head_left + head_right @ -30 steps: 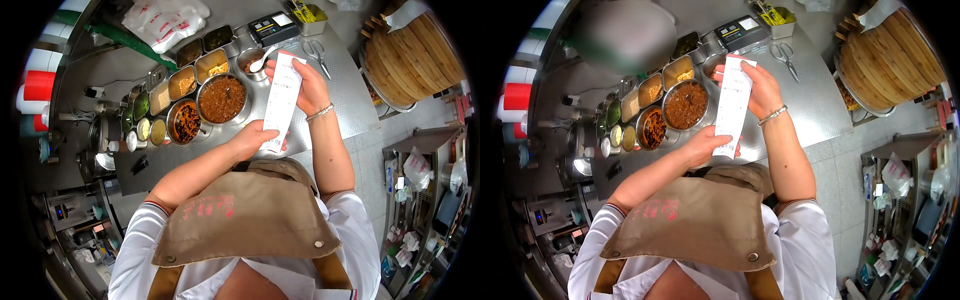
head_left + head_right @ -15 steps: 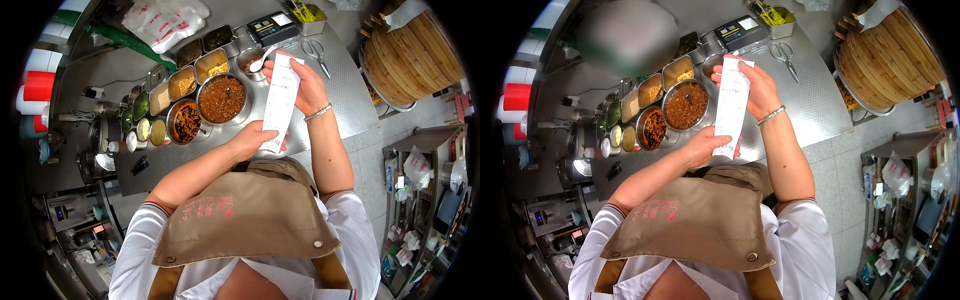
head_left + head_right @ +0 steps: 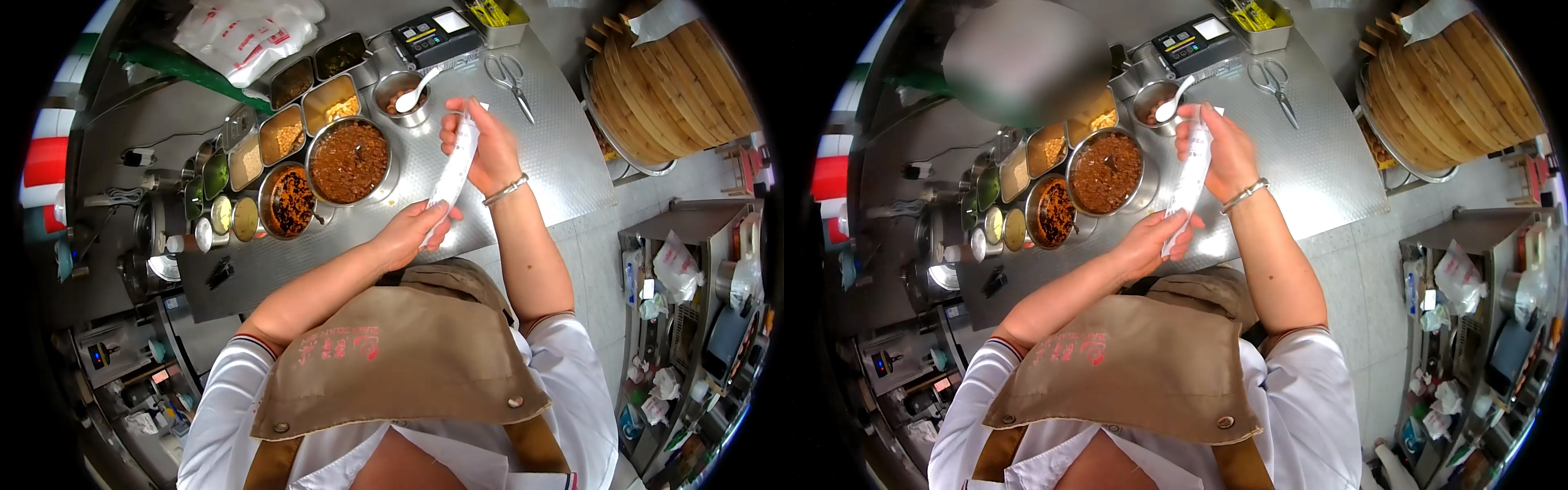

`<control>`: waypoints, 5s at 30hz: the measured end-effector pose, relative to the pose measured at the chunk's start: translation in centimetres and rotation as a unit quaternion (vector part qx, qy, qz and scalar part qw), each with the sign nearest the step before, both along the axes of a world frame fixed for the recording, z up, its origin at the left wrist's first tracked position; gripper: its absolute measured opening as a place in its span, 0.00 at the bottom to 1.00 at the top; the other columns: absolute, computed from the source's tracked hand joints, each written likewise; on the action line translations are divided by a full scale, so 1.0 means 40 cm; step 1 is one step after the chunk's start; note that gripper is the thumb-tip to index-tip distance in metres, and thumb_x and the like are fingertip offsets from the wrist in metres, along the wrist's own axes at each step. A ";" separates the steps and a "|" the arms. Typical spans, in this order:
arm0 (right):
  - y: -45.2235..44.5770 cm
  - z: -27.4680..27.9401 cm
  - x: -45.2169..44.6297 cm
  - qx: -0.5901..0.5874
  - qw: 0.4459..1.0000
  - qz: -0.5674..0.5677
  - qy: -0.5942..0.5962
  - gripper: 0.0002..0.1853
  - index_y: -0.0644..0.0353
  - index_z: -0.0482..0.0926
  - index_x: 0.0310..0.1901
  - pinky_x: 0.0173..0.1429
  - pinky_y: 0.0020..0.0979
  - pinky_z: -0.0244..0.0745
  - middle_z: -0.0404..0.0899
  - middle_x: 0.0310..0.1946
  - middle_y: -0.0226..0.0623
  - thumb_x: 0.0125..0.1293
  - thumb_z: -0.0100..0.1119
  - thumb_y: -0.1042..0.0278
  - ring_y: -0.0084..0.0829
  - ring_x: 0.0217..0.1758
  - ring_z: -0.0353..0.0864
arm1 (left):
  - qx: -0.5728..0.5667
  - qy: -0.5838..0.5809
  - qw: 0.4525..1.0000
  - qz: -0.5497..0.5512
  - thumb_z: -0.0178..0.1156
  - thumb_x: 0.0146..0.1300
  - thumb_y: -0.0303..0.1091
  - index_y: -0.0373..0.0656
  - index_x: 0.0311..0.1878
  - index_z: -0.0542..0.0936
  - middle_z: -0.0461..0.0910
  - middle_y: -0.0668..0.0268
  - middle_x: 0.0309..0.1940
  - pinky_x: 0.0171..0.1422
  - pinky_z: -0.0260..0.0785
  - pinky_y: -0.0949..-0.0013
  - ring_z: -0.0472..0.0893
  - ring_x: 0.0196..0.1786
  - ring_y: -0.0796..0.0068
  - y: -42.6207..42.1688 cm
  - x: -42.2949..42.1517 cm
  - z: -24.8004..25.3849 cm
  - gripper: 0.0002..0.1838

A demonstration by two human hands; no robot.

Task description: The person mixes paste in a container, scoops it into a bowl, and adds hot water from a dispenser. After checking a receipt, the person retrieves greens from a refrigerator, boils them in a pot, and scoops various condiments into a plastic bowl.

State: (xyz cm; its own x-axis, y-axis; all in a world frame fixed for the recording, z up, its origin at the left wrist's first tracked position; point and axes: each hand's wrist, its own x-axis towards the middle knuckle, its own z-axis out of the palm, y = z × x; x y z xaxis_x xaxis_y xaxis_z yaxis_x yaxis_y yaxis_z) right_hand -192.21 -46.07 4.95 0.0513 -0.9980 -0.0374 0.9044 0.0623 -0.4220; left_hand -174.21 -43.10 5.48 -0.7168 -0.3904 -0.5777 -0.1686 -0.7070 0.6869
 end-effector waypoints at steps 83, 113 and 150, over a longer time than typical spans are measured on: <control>0.139 -0.148 2.444 -0.321 0.438 0.690 0.478 0.24 0.60 0.63 0.59 0.60 0.28 0.64 0.68 0.56 0.36 0.60 0.53 0.76 0.30 0.59 0.67 | -0.030 -0.338 0.770 0.539 0.50 0.62 0.51 0.42 0.56 0.69 0.73 0.60 0.51 0.56 0.64 0.66 0.72 0.52 0.68 0.837 2.361 -0.352 0.26; 0.284 -0.429 3.714 -0.097 0.516 0.581 0.622 0.23 0.61 0.65 0.56 0.56 0.35 0.69 0.68 0.53 0.51 0.59 0.56 0.65 0.39 0.56 0.70 | -0.215 -0.694 0.644 0.239 0.56 0.52 0.44 0.32 0.58 0.63 0.64 0.42 0.52 0.60 0.55 0.51 0.64 0.57 0.48 0.620 3.767 -0.728 0.34; -0.164 -0.704 3.421 -0.316 0.321 0.101 0.887 0.33 0.69 0.59 0.58 0.34 0.31 0.84 0.76 0.42 0.48 0.64 0.47 0.46 0.36 0.35 0.80 | 0.059 -0.334 0.455 0.823 0.51 0.63 0.44 0.43 0.55 0.67 0.74 0.60 0.38 0.33 0.67 0.69 0.74 0.34 0.70 -0.135 4.339 -1.582 0.21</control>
